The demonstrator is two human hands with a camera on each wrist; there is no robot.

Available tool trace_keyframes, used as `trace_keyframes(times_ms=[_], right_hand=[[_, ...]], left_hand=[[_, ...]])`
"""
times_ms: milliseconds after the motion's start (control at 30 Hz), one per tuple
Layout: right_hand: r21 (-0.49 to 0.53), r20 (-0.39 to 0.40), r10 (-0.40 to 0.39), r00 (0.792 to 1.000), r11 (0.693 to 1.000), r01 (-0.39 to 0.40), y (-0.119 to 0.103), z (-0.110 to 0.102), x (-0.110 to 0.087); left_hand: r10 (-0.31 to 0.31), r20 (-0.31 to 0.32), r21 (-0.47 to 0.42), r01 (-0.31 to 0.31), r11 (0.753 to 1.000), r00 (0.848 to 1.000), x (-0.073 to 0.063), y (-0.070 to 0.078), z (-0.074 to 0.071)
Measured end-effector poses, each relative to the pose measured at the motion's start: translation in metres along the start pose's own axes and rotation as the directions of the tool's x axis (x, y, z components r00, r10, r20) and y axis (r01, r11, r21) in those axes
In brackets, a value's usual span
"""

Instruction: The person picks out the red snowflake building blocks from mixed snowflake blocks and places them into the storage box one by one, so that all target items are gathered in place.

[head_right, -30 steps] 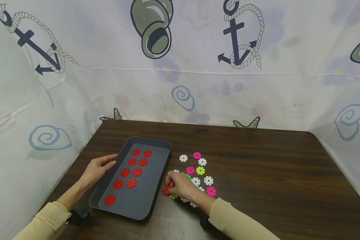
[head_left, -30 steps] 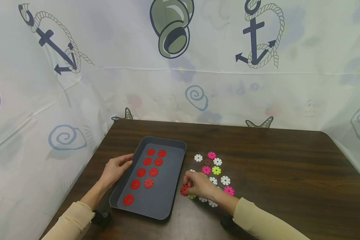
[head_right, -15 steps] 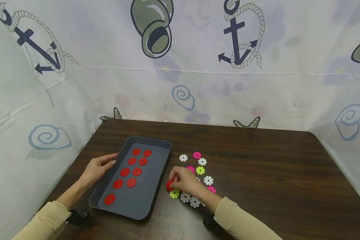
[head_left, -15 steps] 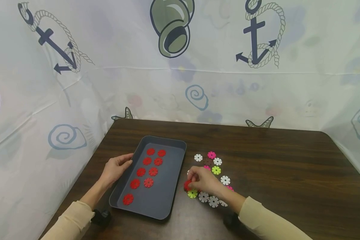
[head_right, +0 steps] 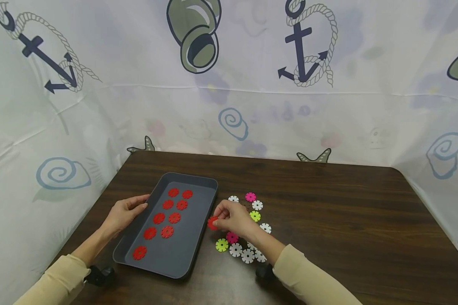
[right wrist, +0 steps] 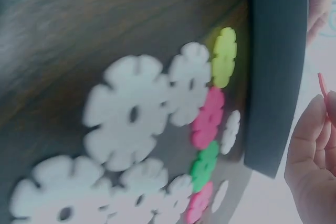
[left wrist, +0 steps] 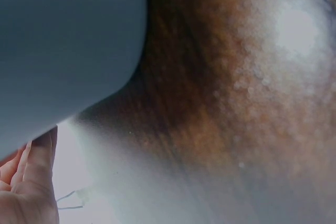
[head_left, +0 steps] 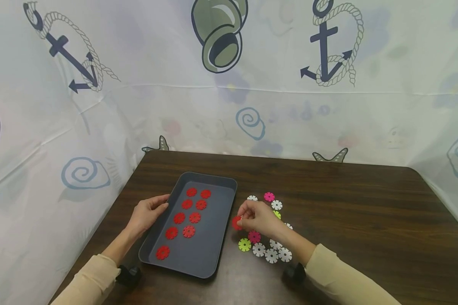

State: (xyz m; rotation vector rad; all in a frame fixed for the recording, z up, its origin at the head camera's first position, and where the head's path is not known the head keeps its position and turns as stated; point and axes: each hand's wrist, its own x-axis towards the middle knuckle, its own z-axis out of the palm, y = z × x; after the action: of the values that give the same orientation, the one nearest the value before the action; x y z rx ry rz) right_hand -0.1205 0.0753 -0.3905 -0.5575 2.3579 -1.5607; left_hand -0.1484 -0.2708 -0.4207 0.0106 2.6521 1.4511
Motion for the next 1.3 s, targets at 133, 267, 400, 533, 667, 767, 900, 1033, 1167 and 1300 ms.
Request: trace_keyframes(times_ms=[133, 267, 400, 533, 667, 767, 900, 1033, 1167, 1300], right_hand=[[0.028, 0.012, -0.010, 1.000, 1.000, 0.009, -0.006, 0.006, 0.006], [0.056, 0.033, -0.018, 0.999, 0.998, 0.016, -0.012, 0.015, 0.014], [0.081, 0.041, -0.023, 0.999, 0.997, 0.019, -0.019, 0.026, 0.021], [0.076, 0.045, -0.027, 0.999, 0.997, 0.024, -0.025, 0.036, 0.026], [0.073, 0.049, -0.016, 0.999, 0.997, 0.013, -0.027, 0.049, 0.031], [0.066, 0.049, -0.008, 0.999, 0.998, 0.005, -0.029, 0.058, 0.036], [0.038, 0.055, -0.011, 0.998, 0.999, 0.009, -0.030, 0.069, 0.040], [0.014, 0.071, -0.012, 0.997, 1.000, 0.011, -0.030, 0.079, 0.043], [0.004, 0.078, -0.019, 0.997, 1.000, 0.019, -0.029, 0.088, 0.046], [-0.019, 0.087, -0.019, 0.996, 1.000, 0.020, -0.027, 0.098, 0.048]], left_hand=[[0.000, -0.002, 0.005, 0.000, 1.000, 1.000, 0.000, -0.001, 0.000], [-0.007, -0.006, 0.003, 0.007, 1.000, 1.000, 0.001, -0.002, 0.000], [-0.006, -0.009, 0.004, 0.006, 1.000, 1.000, 0.000, -0.001, 0.001], [-0.010, -0.009, 0.009, 0.010, 1.000, 1.000, 0.000, 0.000, 0.001], [-0.010, -0.010, 0.009, 0.010, 1.000, 1.000, 0.000, 0.002, 0.002], [-0.010, -0.008, 0.004, 0.010, 1.000, 1.000, 0.000, 0.002, 0.002], [-0.007, -0.005, -0.002, 0.007, 1.000, 1.000, 0.000, 0.003, 0.001], [-0.006, -0.007, -0.002, 0.006, 1.000, 1.000, 0.001, 0.003, 0.001], [-0.009, -0.008, 0.001, 0.009, 1.000, 1.000, 0.001, 0.004, 0.000], [-0.013, -0.009, 0.009, 0.013, 1.000, 1.000, 0.001, 0.002, 0.000]])
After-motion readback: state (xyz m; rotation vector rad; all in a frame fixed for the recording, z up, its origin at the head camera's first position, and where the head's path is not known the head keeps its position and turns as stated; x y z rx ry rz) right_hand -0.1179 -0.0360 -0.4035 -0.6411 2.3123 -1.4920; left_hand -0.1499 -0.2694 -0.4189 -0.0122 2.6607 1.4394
